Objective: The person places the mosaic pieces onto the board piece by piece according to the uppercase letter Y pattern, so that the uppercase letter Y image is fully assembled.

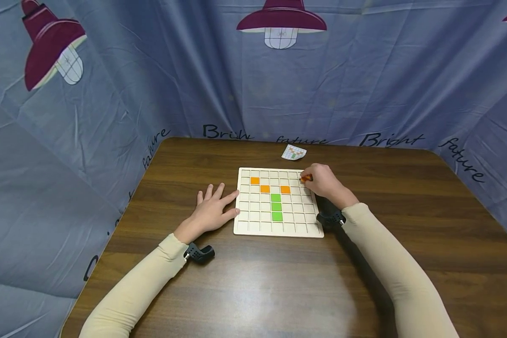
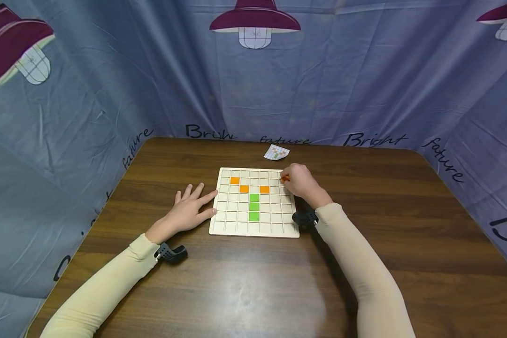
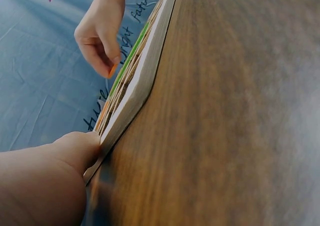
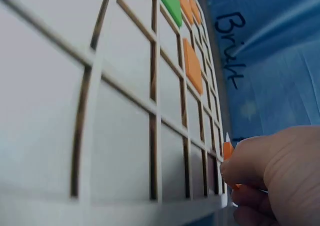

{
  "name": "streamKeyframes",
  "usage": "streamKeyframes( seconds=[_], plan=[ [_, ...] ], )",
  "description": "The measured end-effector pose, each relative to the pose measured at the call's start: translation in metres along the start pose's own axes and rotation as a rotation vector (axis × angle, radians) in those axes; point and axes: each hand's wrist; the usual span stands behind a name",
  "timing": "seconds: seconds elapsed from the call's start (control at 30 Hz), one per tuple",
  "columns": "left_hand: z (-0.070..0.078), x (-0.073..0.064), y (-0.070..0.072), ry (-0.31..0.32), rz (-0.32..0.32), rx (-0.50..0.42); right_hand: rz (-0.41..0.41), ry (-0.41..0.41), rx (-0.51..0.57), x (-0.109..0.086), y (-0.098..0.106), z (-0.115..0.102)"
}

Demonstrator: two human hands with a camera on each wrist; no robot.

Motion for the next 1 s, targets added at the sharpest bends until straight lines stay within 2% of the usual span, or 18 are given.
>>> streamKeyframes(
  seconds=[0.33, 1.0],
  plan=[
    [0.000, 0.000, -0.001, -0.002, 0.004, 0.008, -0.026, 0.061, -0.013, 0.007, -0.008, -0.017],
    [0.000, 0.000, 0.000, 0.001, 0.002, 0.011, -0.050, 0.086, -0.044, 0.009, -0.013, -0.026]
  ],
)
Point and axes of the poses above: each hand's wrist, its own x-axis towards the middle knuckle, its own y-axis out of the back of the hand, z = x × y, and after that the axes turned 7 degrees about -y, right-handed
